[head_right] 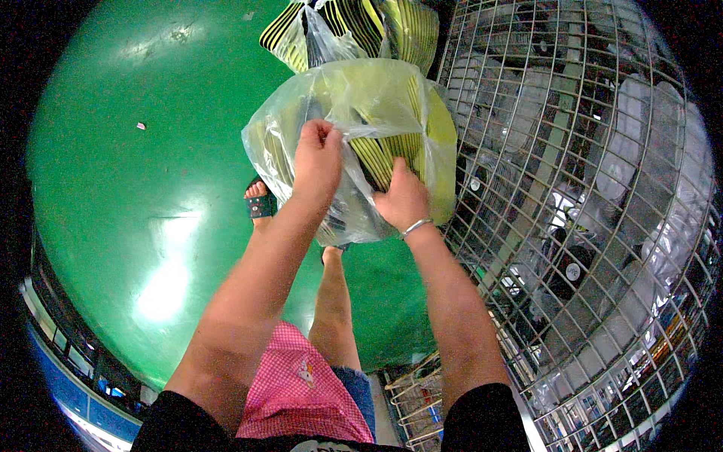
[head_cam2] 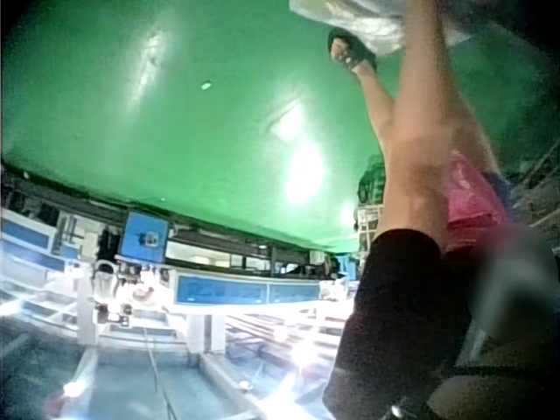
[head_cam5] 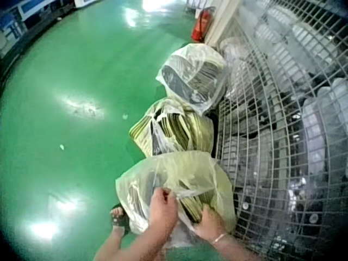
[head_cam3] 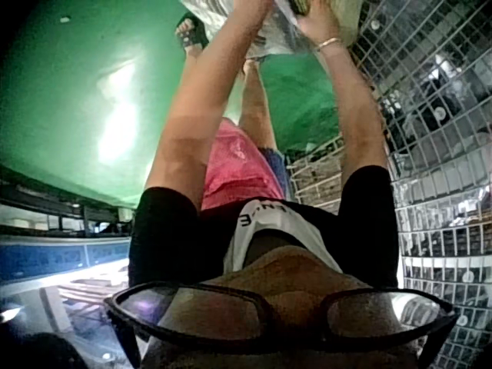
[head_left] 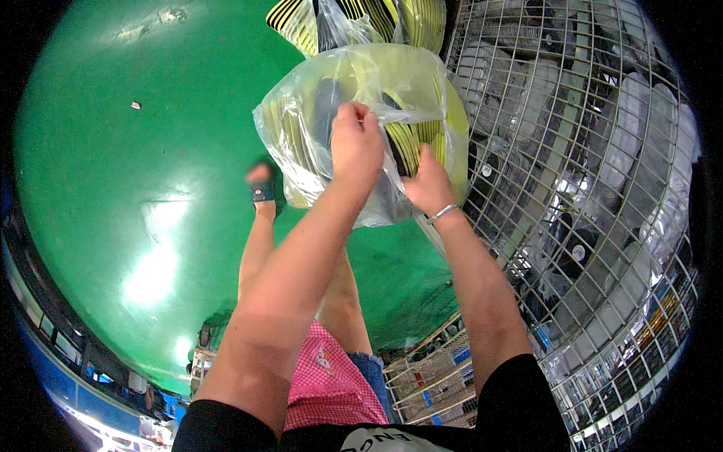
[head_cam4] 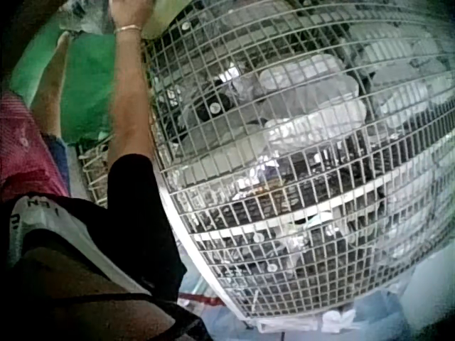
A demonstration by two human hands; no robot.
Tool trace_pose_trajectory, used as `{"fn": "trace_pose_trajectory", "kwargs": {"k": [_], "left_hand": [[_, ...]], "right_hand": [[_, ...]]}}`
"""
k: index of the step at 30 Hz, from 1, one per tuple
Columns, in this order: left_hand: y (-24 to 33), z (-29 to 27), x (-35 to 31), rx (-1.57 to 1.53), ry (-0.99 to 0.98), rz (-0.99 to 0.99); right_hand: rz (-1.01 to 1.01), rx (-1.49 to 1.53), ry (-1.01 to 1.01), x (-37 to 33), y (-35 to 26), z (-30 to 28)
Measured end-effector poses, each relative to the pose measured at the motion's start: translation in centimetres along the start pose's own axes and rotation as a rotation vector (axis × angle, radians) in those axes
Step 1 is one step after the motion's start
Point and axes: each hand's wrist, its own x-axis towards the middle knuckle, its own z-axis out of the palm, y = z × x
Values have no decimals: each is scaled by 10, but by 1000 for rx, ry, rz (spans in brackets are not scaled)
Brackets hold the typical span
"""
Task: The person picks up insoles from a bag and organizes them into stacks on a workspace, before inserting them into black shoes and returning the remaining insoles to storage bags.
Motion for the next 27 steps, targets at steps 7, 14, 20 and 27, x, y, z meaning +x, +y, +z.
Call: {"fn": "trace_pose_trajectory", "kwargs": {"k": [7, 14, 20, 27], "left_hand": [[-30, 1, 11, -238, -246, -31], [-16, -6, 8, 15, 45, 42], [-72, 7, 13, -226, 56, -603], [-44, 9, -27, 71, -144, -36]], "right_hand": [[76, 85, 67, 8, -20, 14], [158, 155, 72, -8, -37, 6], [47, 832, 342, -60, 8, 2], [81, 752, 783, -99, 44, -44]]}}
